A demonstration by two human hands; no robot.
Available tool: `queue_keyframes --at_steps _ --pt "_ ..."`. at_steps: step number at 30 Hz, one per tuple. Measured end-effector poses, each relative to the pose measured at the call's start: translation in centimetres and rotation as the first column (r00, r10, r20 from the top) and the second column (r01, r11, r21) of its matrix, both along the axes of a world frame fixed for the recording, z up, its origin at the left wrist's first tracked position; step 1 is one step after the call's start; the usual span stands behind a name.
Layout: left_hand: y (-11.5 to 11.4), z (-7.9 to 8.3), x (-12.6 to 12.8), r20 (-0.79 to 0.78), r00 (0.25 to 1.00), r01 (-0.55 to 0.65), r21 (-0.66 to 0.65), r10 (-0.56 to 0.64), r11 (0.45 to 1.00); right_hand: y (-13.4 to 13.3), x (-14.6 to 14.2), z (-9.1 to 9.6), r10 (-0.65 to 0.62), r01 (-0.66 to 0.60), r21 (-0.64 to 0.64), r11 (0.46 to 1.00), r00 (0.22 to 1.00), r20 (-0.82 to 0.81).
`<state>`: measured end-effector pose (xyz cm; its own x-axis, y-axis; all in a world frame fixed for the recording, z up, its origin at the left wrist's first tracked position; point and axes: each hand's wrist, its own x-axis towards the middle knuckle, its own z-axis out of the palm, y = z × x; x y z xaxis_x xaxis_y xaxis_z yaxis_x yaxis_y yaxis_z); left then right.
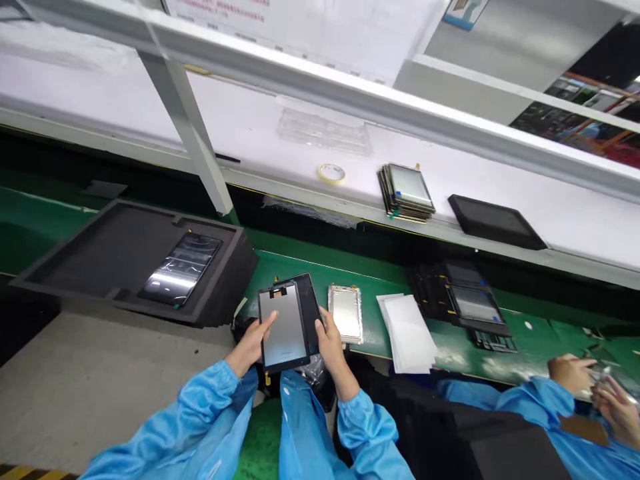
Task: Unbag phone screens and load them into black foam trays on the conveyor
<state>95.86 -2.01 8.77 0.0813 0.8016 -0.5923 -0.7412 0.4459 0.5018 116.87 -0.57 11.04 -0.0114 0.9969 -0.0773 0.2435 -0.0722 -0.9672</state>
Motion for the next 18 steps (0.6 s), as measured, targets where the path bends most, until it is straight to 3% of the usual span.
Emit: queue_keyframes --at_steps 4,8,10,14,16,18 --pt "-2.1 2.5 0.7 -0.001 1.000 0.002 0.061 -0.002 0.998 -3.8 -1.5 0.3 -0.062 0.059 0.051 0.997 0.997 0.048" --pt "-4.0 5.2 -0.7 -0.065 0.997 0.053 0.154 -0.043 0.987 -7.2 -3.5 0.8 0.061 -0.065 0.059 0.996 0.996 0.069" --pt "-4.8 6.6 -2.3 -0.137 0.991 0.036 0.228 -0.005 0.973 -8.2 -4.6 1.7 0.143 -0.152 0.077 0.985 0.983 0.117" --pt "-5.4 9.6 -8.5 -0.212 0.973 0.001 0.377 0.085 0.926 -8.7 -7.7 4.0 0.346 -0.377 0.135 0.916 0.915 0.209" --pt "-4.6 11.1 -13.7 -0.255 0.962 0.008 0.390 0.100 0.921 -8.3 -10.1 4.6 0.401 -0.437 0.151 0.887 0.889 0.221" --pt "-3.1 12.3 -20.1 -0.341 0.929 -0.012 0.359 0.143 0.933 -7.7 -12.8 4.6 0.399 -0.429 0.133 0.893 0.894 0.206"
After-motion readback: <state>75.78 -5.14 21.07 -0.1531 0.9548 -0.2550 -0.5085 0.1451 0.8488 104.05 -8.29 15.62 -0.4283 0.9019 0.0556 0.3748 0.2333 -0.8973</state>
